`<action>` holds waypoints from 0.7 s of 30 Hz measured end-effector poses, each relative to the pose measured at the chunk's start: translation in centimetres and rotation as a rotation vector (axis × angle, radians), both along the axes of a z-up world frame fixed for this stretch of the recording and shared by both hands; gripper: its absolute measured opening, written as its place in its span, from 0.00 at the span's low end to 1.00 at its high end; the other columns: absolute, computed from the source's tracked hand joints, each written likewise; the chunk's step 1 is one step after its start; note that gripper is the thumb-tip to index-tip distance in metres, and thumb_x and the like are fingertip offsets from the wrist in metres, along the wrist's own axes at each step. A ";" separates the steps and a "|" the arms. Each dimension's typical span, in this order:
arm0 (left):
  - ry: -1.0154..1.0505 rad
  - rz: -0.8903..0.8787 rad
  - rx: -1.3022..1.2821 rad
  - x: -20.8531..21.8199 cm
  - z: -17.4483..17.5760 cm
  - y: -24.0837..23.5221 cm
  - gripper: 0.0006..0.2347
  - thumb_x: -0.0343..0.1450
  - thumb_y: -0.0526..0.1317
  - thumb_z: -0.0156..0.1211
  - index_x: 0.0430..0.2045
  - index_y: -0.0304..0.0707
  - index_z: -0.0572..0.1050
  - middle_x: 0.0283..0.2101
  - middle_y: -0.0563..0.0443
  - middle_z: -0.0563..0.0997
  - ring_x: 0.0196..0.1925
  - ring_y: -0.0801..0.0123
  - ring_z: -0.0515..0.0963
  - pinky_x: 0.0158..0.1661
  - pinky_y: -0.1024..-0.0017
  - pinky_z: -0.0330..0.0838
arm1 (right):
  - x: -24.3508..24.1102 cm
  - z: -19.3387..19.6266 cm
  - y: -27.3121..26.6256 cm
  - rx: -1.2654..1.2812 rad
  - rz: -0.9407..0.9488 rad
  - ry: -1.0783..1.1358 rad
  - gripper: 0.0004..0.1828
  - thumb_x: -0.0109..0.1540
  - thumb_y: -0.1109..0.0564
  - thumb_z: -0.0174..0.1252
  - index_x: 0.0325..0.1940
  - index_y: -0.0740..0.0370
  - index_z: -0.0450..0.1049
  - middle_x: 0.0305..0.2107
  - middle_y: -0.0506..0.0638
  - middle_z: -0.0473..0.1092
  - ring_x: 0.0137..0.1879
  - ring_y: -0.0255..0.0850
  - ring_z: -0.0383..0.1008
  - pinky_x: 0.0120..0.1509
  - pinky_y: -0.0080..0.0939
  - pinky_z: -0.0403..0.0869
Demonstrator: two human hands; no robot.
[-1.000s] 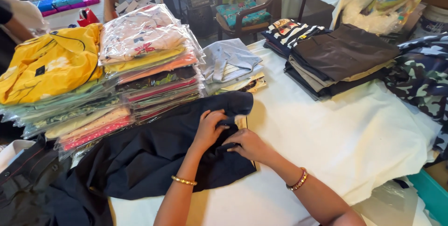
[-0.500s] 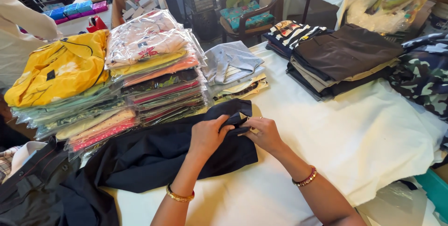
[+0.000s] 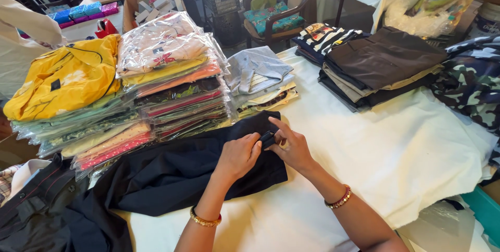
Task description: The person folds several pairs of trousers on a table. They unfold each pair, align the legs, fold the garment in half lengthwise, then fold it into a compact rectangle and place it on a growing stack.
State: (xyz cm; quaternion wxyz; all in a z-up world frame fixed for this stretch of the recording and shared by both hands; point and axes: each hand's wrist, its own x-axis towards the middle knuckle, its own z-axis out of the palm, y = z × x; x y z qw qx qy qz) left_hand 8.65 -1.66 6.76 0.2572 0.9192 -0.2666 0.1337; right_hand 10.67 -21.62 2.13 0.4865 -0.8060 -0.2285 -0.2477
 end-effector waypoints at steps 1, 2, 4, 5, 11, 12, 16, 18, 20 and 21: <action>-0.016 -0.002 0.012 0.0 -0.3 -0.1 0.09 0.77 0.45 0.50 0.35 0.40 0.72 0.34 0.45 0.80 0.34 0.46 0.81 0.32 0.51 0.71 | -0.1 0.3 0.0 -0.022 0.004 -0.027 0.30 0.48 0.61 0.74 0.54 0.60 0.77 0.24 0.48 0.73 0.29 0.41 0.74 0.36 0.38 0.75; -0.013 0.007 0.010 0.0 -0.6 -0.5 0.09 0.77 0.45 0.50 0.35 0.40 0.72 0.34 0.45 0.80 0.34 0.46 0.81 0.32 0.51 0.71 | 0.2 -0.3 -0.2 -0.024 0.013 -0.024 0.30 0.48 0.61 0.74 0.54 0.60 0.77 0.24 0.48 0.73 0.29 0.41 0.74 0.36 0.38 0.75; -0.053 0.020 0.035 -0.3 -1.1 -0.8 0.11 0.76 0.48 0.54 0.40 0.40 0.72 0.37 0.45 0.80 0.36 0.47 0.81 0.33 0.52 0.72 | 0.8 -1.6 -0.2 -0.020 0.018 -0.181 0.18 0.48 0.68 0.68 0.40 0.56 0.78 0.32 0.47 0.77 0.37 0.42 0.78 0.41 0.39 0.76; -0.047 0.039 0.031 -0.5 -0.8 -0.9 0.11 0.76 0.48 0.54 0.40 0.40 0.72 0.37 0.45 0.80 0.36 0.47 0.81 0.33 0.52 0.72 | 1.0 -1.6 -0.6 -0.023 0.038 -0.174 0.18 0.48 0.68 0.68 0.40 0.56 0.78 0.32 0.47 0.77 0.37 0.42 0.78 0.41 0.39 0.76; -0.183 0.052 -0.006 -2.0 -1.1 2.3 0.16 0.75 0.41 0.55 0.59 0.46 0.71 0.41 0.52 0.79 0.44 0.59 0.79 0.42 0.61 0.70 | 0.5 -0.3 -1.0 -0.106 -0.153 -0.331 0.22 0.43 0.71 0.68 0.38 0.57 0.76 0.40 0.52 0.71 0.48 0.51 0.74 0.51 0.46 0.74; -0.218 0.092 0.029 -2.1 -1.6 3.3 0.17 0.74 0.40 0.57 0.59 0.46 0.71 0.41 0.51 0.78 0.44 0.58 0.78 0.42 0.60 0.69 | 0.7 -0.4 -1.4 -0.032 -0.155 -0.278 0.21 0.45 0.74 0.65 0.38 0.59 0.76 0.44 0.51 0.73 0.43 0.45 0.74 0.45 0.41 0.73; -0.264 0.230 0.115 -2.8 -3.7 8.9 0.23 0.65 0.37 0.63 0.57 0.46 0.73 0.42 0.50 0.78 0.47 0.55 0.76 0.42 0.57 0.68 | 2.0 -0.8 -3.3 0.161 -0.180 -0.184 0.17 0.53 0.77 0.61 0.41 0.62 0.74 0.48 0.49 0.79 0.30 0.29 0.68 0.34 0.31 0.67; -0.228 0.352 0.162 -2.7 -6.1 12.9 0.22 0.64 0.36 0.64 0.56 0.49 0.74 0.43 0.52 0.78 0.48 0.56 0.76 0.44 0.57 0.69 | 3.0 -1.4 -4.8 0.228 -0.180 -0.170 0.16 0.56 0.78 0.58 0.42 0.64 0.74 0.49 0.50 0.79 0.30 0.28 0.66 0.34 0.30 0.66; -0.191 0.466 0.205 -3.2 -8.3 16.7 0.22 0.64 0.36 0.65 0.55 0.51 0.74 0.44 0.54 0.78 0.49 0.58 0.76 0.45 0.56 0.69 | 4.2 -2.3 -6.9 0.291 -0.188 -0.155 0.15 0.59 0.78 0.56 0.44 0.65 0.74 0.49 0.52 0.79 0.30 0.27 0.65 0.34 0.29 0.66; -0.199 0.596 0.200 -3.7 -9.2 18.5 0.23 0.64 0.38 0.66 0.56 0.52 0.74 0.46 0.53 0.78 0.52 0.57 0.75 0.48 0.54 0.68 | 4.9 -2.8 -8.2 0.377 -0.165 -0.216 0.13 0.63 0.78 0.54 0.45 0.66 0.71 0.51 0.57 0.78 0.38 0.31 0.71 0.39 0.31 0.71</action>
